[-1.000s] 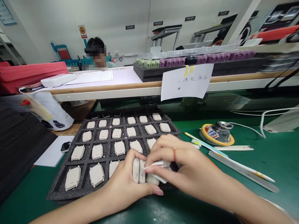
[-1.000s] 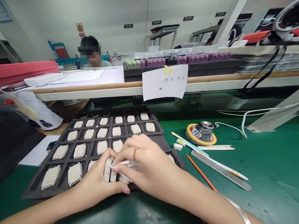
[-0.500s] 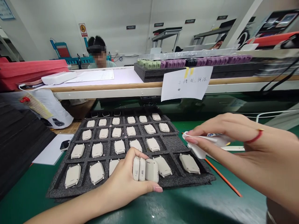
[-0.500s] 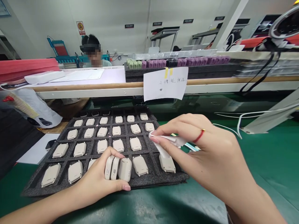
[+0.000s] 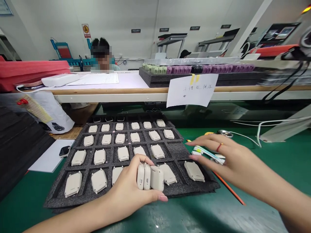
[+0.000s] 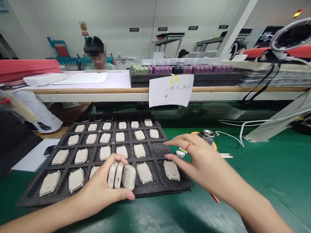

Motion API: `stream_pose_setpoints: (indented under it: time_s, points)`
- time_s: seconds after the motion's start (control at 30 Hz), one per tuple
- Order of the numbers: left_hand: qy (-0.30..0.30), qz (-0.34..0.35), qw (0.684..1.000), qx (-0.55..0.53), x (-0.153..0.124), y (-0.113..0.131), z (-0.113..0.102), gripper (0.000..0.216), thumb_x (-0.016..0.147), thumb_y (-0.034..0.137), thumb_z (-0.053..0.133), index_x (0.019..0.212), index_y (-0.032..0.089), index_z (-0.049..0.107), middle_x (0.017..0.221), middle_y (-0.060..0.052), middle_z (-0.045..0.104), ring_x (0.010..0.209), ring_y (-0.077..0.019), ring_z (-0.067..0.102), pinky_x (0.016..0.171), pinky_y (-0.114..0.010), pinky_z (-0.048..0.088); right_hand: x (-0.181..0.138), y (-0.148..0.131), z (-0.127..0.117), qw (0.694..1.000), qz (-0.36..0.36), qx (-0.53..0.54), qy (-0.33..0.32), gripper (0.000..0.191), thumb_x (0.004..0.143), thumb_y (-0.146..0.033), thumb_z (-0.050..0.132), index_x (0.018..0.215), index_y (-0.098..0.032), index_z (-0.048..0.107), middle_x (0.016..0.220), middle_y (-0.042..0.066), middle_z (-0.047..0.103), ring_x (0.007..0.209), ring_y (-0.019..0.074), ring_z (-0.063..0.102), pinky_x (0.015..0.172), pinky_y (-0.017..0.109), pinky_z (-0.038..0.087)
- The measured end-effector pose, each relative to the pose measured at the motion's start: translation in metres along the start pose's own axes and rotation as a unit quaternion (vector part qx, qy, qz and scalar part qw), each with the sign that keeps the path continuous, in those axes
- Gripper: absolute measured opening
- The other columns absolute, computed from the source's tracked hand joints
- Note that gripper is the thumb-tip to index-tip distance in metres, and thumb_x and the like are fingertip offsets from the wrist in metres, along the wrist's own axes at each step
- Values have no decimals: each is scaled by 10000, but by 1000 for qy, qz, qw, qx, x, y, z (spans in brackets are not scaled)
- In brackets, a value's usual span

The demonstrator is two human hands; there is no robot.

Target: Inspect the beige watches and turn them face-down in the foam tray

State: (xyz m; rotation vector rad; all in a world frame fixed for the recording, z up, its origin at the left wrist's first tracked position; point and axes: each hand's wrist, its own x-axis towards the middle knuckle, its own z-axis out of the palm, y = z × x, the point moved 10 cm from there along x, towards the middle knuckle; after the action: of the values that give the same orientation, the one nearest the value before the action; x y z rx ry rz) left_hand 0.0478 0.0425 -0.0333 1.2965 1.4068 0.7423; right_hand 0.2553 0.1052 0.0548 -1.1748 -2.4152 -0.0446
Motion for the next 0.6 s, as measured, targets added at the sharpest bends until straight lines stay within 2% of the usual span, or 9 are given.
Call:
stream_pose_setpoints:
  time_s: [0.03,0.1,0.17,0.2,0.27,0.37,0.47,0.6]
  points:
    - [6,5,1000,-4,0,-1,-1,620,598,382,857,1088,286,491,860,44,598,792,-178,541,672,-263,405,5,-20,3,998,-16,55,-24,326,898,-358,648,1206,-253,630,1185,114,671,1082,283,652,885,430,551]
    - [10,18,999,-28,1,-2,0,662,590,362,870,1118,279,479,920,29,619,860,-194,568,747,-292,438,13,-64,11,983,-77,142,-82,623,780,-396,778,1339,-283,528,1319,98,610,1195,292,604,948,429,546]
    - [15,49,996,-70,0,2,-1,696,598,338,874,1163,265,476,1044,-5,640,1005,-223,582,878,-333,447,19,-100,23,961,-127,200,-144,892,669,-393,867,1436,-267,429,1411,99,556,1294,291,533,1033,408,504]
    - [21,67,993,-94,0,5,-3,709,615,331,868,1198,258,472,1114,-26,640,1091,-241,571,945,-355,433,23,-114,29,951,-146,221,-159,948,652,-357,882,1460,-251,397,1442,103,532,1327,285,502,1076,404,468]
    - [30,96,986,-133,-2,10,-6,729,672,336,837,1282,246,448,1229,-66,622,1229,-271,523,1043,-402,392,31,-130,42,939,-158,258,-163,947,677,-257,862,1481,-226,363,1470,119,503,1352,274,472,1110,416,423]
    - [22,109,980,-165,-3,10,-8,690,755,367,776,1335,226,428,1258,-100,629,1264,-293,523,1069,-452,392,41,-139,56,916,-167,351,-104,889,770,-125,709,1523,-256,255,1415,119,559,1288,237,544,1076,426,443]
    - [0,116,978,-172,-4,10,-7,628,779,395,755,1300,205,461,1293,-117,618,1263,-289,535,1071,-442,403,40,-142,62,884,-193,422,-53,924,774,-115,693,1535,-276,195,1292,94,648,1217,221,604,1051,409,465]
    - [-13,101,980,-173,0,8,-6,609,730,452,784,1214,178,536,1246,-122,643,1185,-296,587,1008,-419,461,33,-144,58,867,-230,441,-24,943,822,-158,713,1548,-289,126,1234,75,673,1220,208,602,1077,397,441]
